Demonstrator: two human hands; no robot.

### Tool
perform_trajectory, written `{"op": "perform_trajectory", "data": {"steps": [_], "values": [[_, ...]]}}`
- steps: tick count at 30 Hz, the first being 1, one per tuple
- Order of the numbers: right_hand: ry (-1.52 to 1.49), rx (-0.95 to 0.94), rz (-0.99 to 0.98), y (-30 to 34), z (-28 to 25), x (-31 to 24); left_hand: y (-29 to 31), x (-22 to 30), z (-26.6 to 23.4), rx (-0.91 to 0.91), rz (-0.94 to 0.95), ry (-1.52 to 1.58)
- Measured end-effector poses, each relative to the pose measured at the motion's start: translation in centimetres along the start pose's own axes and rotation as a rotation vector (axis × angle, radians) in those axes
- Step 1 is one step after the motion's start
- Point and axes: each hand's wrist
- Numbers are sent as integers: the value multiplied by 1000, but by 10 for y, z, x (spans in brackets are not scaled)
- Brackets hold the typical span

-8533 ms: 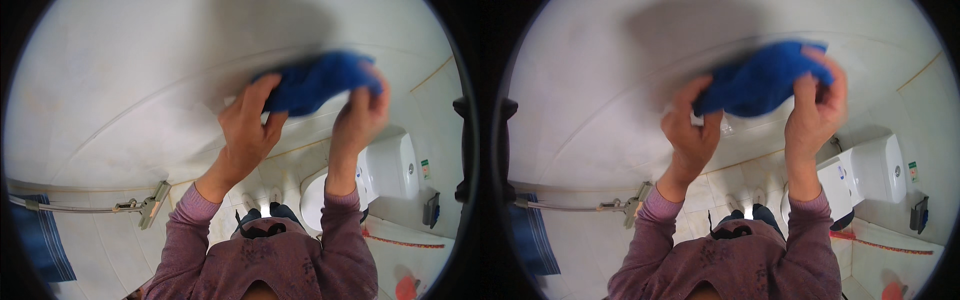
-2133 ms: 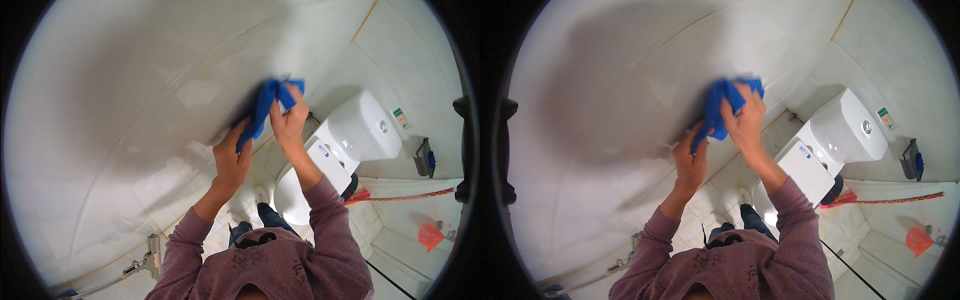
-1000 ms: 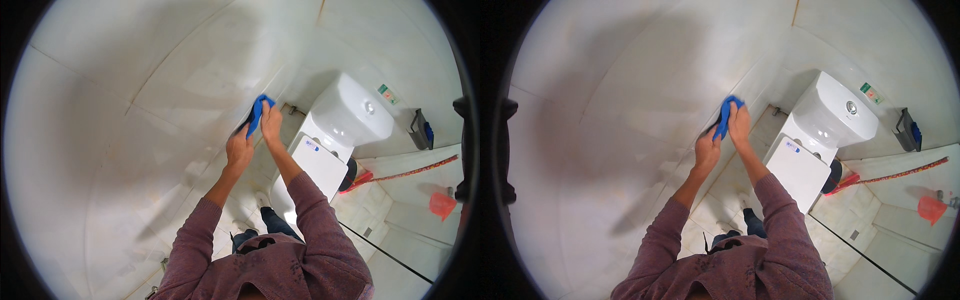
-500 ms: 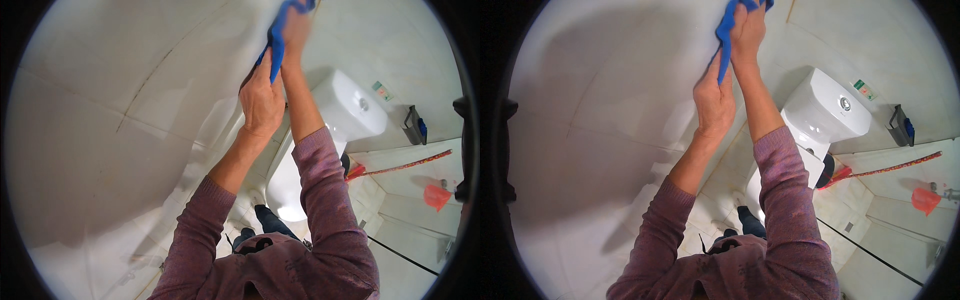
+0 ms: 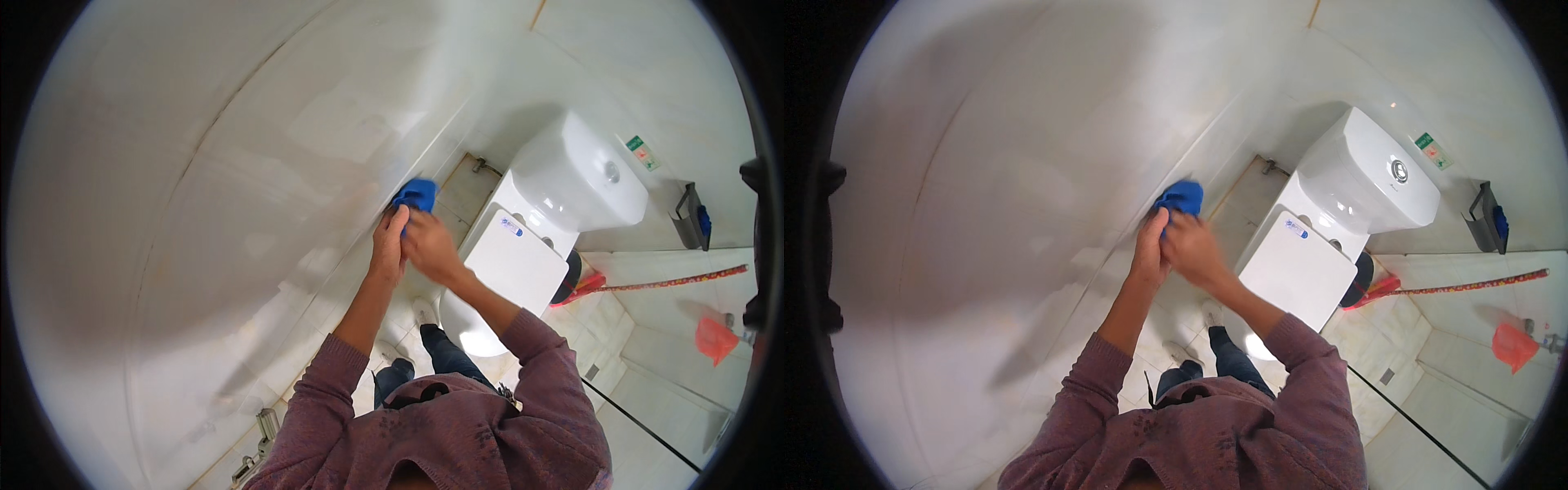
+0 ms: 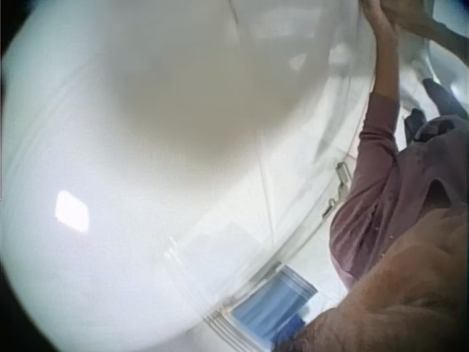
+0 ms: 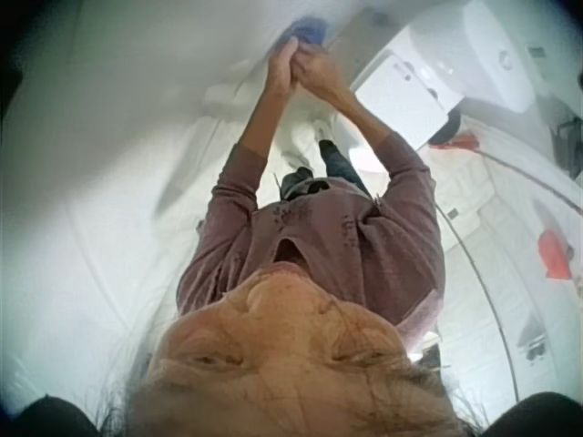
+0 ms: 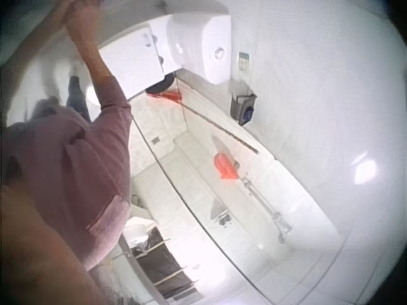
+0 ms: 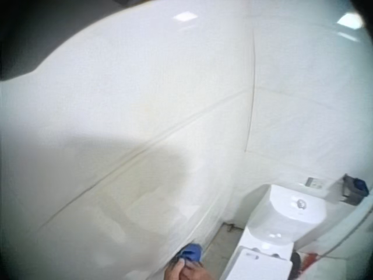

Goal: The person wipes the bathroom walls with a blue cloth, moving from the upper wall near the shower door down to the lower wall beside the toilet. They also wipe the metal shower door frame and the wall around the shower fixtures.

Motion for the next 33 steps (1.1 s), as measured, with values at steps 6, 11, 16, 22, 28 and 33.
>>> {"op": "perform_trajectory", "data": {"steps": [6,11,16,22,28,33], "values": [[-360,-293,-57,-11,-76,-74,49,14,-44,193,-128,-14],[-1330,-337,-86,-42,-124,-175,86,18,-72,158,-140,-83],[-1534,-729,-549,-46,-121,-245,126,17,-111,249,-157,-190],[-1458,-495,-638,-22,-152,-257,166,6,-151,342,-141,-80],[-1348,148,-615,17,-159,-266,187,0,-184,390,-136,-75],[-1303,444,-742,35,-152,-281,197,-6,-198,410,-123,-87]]}}
Point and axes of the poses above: each hand's wrist, its own y-axis away from the middle knuckle, its own z-axis out of the palm, x = y × z, and after that the axes turned 4 degrees about x, right-handed
